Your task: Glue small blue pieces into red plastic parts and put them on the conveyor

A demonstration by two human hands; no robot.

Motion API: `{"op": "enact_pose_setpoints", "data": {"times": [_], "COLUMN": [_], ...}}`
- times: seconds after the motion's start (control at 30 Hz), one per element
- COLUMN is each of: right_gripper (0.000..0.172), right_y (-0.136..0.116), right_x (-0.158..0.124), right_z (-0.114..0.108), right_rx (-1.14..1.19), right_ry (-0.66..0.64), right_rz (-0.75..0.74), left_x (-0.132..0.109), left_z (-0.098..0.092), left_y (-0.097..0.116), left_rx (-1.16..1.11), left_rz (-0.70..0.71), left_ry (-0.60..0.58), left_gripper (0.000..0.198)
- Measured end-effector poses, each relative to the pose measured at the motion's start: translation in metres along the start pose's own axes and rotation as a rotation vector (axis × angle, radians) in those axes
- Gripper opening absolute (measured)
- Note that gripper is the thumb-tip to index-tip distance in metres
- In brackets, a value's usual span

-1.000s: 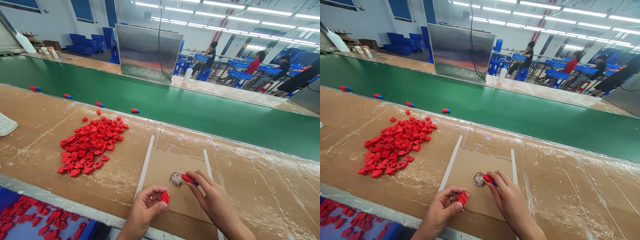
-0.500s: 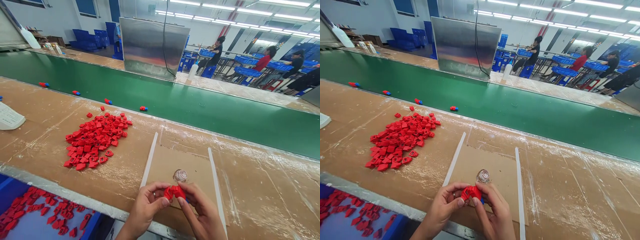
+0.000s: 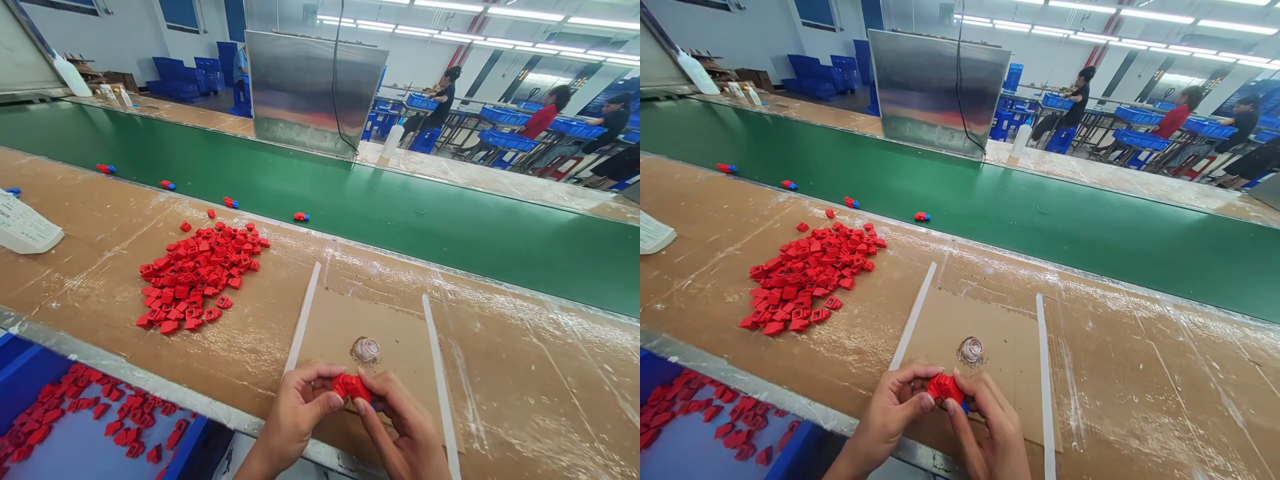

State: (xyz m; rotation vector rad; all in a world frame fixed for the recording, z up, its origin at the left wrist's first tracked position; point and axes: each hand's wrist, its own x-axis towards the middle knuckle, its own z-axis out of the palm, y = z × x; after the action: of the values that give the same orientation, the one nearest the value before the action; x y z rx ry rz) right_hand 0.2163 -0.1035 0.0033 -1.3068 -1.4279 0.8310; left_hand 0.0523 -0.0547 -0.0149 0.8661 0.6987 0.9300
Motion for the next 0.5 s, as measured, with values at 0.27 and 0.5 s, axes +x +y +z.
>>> {"op": "enact_pose_setpoints", "data": {"times": [0.27, 0.5], "right_gripper": [0.017, 0.014], "right_y": [0.008, 0.012], "right_x": [-0.011, -0.015], "right_z": [0.001, 0.001], "right_rx": [-0.043, -0.04], "right_ry": [-0.039, -0.022], "right_rz": [0.013, -0.004], "left_x": [-0.003, -0.001], "left_z": [0.005, 0.004], "left_y": [0.005, 0.004], "left_rx": [0.181, 0.264], "left_rz": [0.027, -0.001], "left_ry": [-0.027, -0.068], "left_gripper": [0.018, 0.015]}}
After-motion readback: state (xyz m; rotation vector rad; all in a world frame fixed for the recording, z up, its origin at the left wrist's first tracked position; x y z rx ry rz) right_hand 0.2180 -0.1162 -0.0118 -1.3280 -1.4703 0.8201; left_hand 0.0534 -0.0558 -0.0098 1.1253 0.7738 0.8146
